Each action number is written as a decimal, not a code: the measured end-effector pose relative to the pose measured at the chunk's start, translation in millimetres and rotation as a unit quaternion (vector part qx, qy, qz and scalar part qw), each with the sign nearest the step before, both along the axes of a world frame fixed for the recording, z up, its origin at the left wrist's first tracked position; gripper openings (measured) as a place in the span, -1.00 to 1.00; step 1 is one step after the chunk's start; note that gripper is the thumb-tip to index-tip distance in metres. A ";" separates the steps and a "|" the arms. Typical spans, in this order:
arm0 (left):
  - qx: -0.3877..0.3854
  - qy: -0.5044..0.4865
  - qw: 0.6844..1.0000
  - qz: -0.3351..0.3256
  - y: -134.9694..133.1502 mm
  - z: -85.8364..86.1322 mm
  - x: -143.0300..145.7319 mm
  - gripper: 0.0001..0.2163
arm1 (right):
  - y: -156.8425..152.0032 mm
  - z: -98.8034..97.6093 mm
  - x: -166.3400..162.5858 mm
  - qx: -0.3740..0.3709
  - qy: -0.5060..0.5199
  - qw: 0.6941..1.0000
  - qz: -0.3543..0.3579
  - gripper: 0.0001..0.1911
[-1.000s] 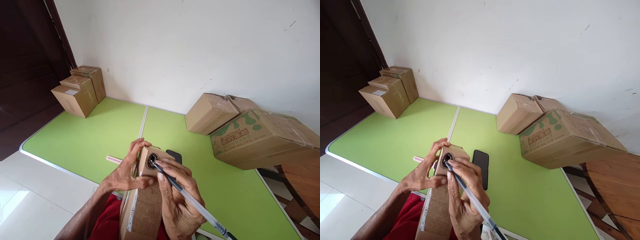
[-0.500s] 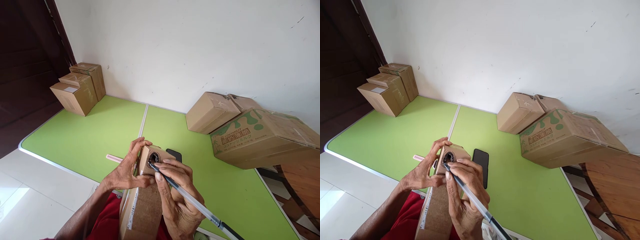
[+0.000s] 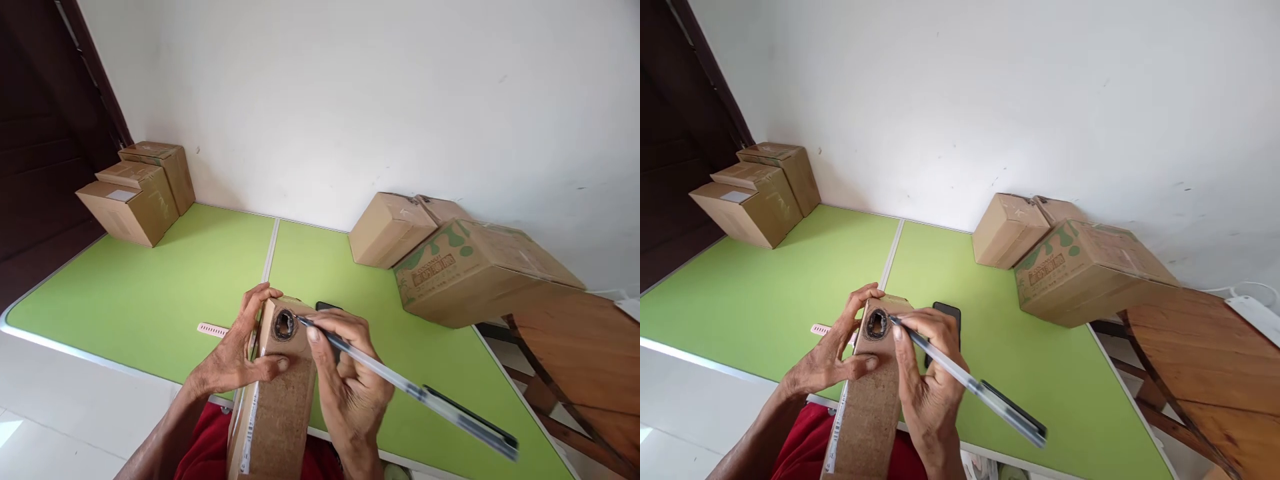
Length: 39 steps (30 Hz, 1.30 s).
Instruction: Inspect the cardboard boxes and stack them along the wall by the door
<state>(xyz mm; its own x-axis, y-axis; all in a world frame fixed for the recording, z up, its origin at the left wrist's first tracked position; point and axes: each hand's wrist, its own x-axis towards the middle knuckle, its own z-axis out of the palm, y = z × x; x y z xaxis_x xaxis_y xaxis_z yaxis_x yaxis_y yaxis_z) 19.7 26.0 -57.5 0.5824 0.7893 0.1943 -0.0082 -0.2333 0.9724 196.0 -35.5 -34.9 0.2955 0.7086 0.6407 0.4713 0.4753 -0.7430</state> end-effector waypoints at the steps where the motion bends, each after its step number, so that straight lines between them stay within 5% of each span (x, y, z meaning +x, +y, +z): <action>1: -0.004 0.002 1.000 0.002 -0.3 -0.2 -1.5 -0.19 | 1.9 3.8 0.5 -0.002 0.004 1.000 0.007 -0.86; 5: -0.027 0.000 1.000 0.011 -1.7 -0.6 -9.6 -0.23 | 8.3 10.8 34.6 -0.034 0.103 0.993 -0.047 -0.86; 7: -0.055 -0.004 0.998 0.018 -2.6 -0.1 -14.0 -0.24 | 12.0 1.2 69.7 -0.145 0.048 0.982 -0.108 -0.76; 9: -0.079 -0.002 0.996 0.029 -3.6 0.2 -17.9 -0.26 | 16.2 -18.1 106.0 -0.343 -0.118 0.924 -0.121 -0.73; 12: -0.086 0.000 0.995 0.041 -4.8 -0.9 -21.6 -0.26 | 22.7 -53.7 143.0 -0.457 -0.204 0.853 -0.147 -0.64; 16: -0.087 0.011 0.995 0.045 -4.5 -3.8 -22.8 -0.20 | 29.7 -86.2 151.9 -0.524 -0.245 0.798 -0.171 -0.72; 21: -0.077 0.022 0.995 0.053 -2.9 -3.3 -22.7 -0.22 | 31.8 -87.9 143.2 -0.566 -0.283 0.753 -0.180 -0.81; 27: -0.081 0.014 0.995 0.050 -3.3 -3.2 -21.7 -0.22 | 14.0 -72.4 116.0 -0.554 -0.287 0.752 -0.212 -0.72; 33: -0.070 0.015 0.996 0.052 -4.8 -1.1 -19.9 -0.23 | 10.7 -84.9 69.8 -0.579 -0.208 0.762 -0.201 -0.47; 39: -0.088 0.007 0.994 0.069 -3.2 -1.1 -23.1 -0.20 | 22.2 -91.3 80.9 -0.556 -0.058 0.813 -0.163 -0.50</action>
